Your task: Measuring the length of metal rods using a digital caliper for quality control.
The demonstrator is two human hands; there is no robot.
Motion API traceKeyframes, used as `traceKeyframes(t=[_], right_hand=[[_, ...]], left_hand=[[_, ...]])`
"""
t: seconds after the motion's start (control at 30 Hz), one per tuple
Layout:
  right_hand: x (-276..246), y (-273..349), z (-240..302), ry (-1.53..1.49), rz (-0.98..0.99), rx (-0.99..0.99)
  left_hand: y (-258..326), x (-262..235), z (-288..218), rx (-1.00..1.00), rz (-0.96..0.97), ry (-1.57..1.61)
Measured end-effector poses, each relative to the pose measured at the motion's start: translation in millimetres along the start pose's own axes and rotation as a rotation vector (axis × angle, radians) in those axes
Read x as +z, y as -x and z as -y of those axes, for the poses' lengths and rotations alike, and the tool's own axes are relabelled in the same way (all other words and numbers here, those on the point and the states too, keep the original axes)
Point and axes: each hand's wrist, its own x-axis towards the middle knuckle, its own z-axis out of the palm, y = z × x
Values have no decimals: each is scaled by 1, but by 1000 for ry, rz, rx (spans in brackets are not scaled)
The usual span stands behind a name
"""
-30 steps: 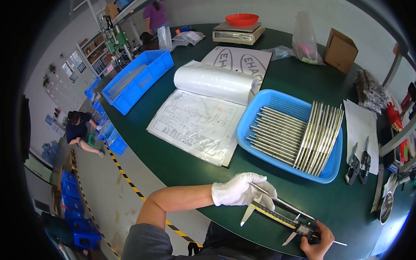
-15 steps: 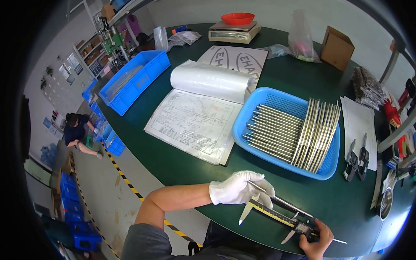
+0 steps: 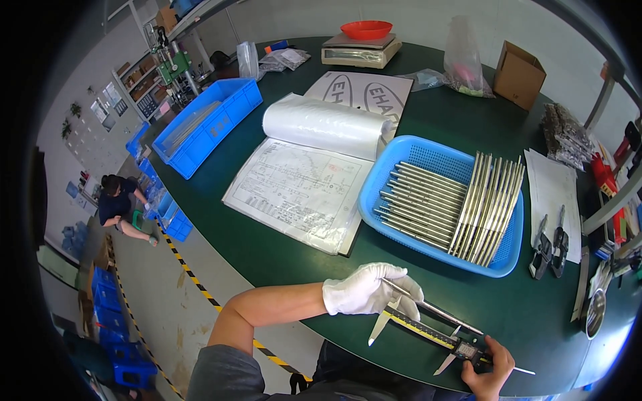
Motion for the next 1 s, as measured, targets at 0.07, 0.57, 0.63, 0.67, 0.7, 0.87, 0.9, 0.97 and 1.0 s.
traceKeyframes(t=[0.07,0.57,0.63,0.67,0.7,0.87,0.9,0.97,1.0], right_hand=[[0,0,0,-8,4,-7],[0,-7,10,-16,-77,-163],[-2,-9,13,-74,-39,-128],[-5,-11,15,-30,-53,-172],[-5,-14,17,-11,-47,-191],[-6,-25,21,-60,35,-215],[0,-26,24,-72,59,-203],[-2,-25,21,-87,26,-251],[-5,-23,20,-67,11,-231]], left_hand=[[0,0,0,-2,-4,-1],[1,5,-1,-1,-83,23],[2,9,-4,-42,-103,55],[0,13,-5,-77,-125,70],[0,11,-7,-50,-83,4],[5,17,-15,-110,-286,-104],[10,9,-11,-28,-296,-134],[8,12,-11,11,-235,-116],[5,10,-10,1,-210,-43]])
